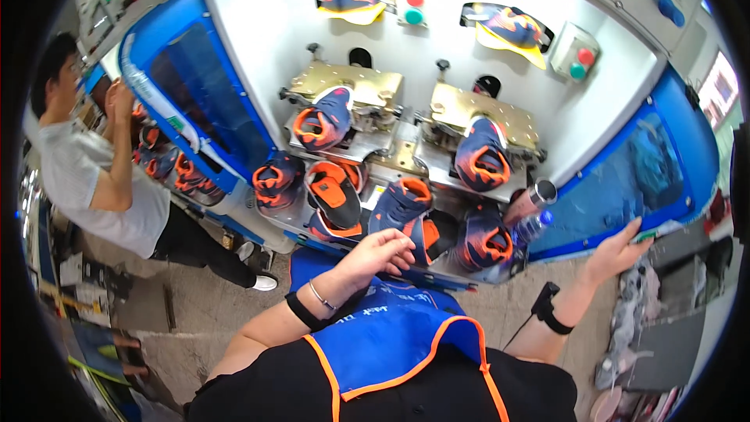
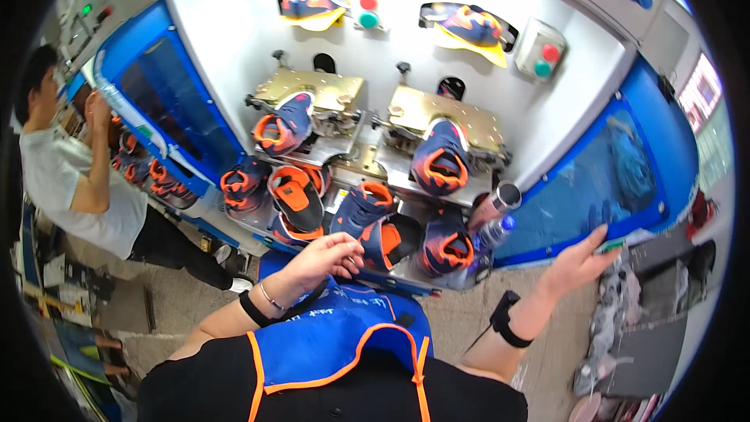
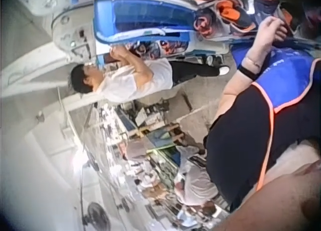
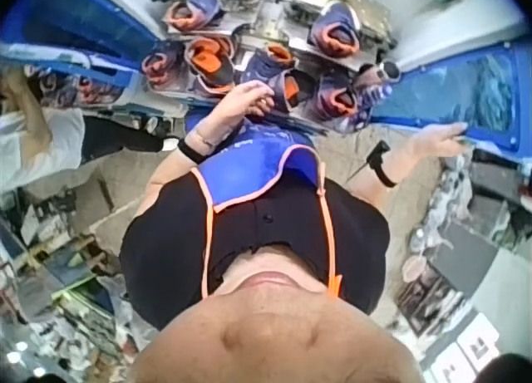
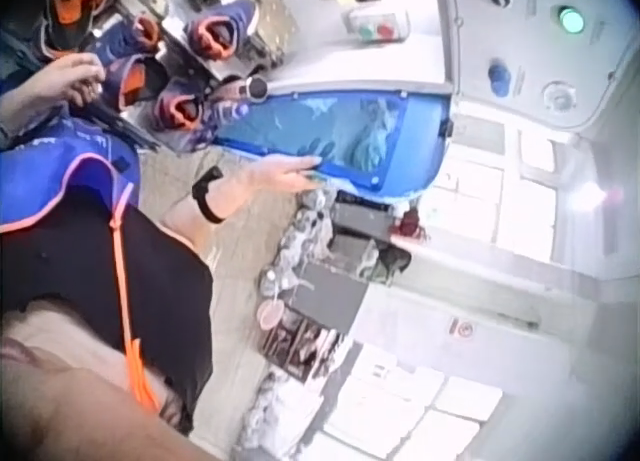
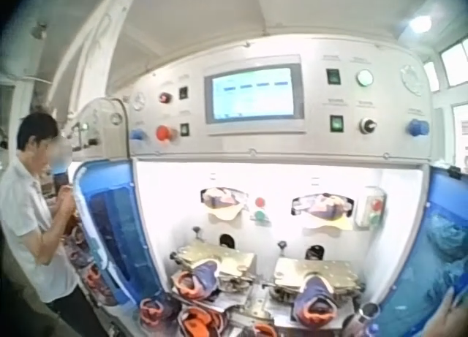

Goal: Operating a shoe-lasting machine to shape and mount shoe uppers onto lasts.

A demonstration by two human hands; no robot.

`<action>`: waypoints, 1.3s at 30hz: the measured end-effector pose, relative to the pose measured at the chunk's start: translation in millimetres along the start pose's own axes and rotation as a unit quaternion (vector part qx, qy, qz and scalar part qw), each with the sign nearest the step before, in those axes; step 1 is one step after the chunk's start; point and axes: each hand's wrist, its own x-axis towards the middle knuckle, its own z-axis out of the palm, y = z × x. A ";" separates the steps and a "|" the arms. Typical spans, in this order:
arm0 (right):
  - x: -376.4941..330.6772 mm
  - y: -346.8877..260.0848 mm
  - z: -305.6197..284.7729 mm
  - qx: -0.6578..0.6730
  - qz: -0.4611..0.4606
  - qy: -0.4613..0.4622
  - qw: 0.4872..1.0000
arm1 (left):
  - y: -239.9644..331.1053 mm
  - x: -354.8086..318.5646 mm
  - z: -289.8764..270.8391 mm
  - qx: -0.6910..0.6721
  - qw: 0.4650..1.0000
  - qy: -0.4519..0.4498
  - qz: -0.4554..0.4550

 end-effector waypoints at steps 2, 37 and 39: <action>0.9 -5.7 -1.5 0.025 0.005 -0.013 1.000 | 6.5 1.8 -7.6 -0.012 1.000 -0.004 -0.012; -153.8 -80.9 119.7 -0.290 -0.263 -0.557 0.732 | 9.7 4.6 -100.8 -0.078 0.996 -0.009 0.036; -100.9 -113.8 144.3 -0.254 -0.271 -0.654 0.659 | 10.9 6.3 -99.8 -0.089 0.996 0.003 0.018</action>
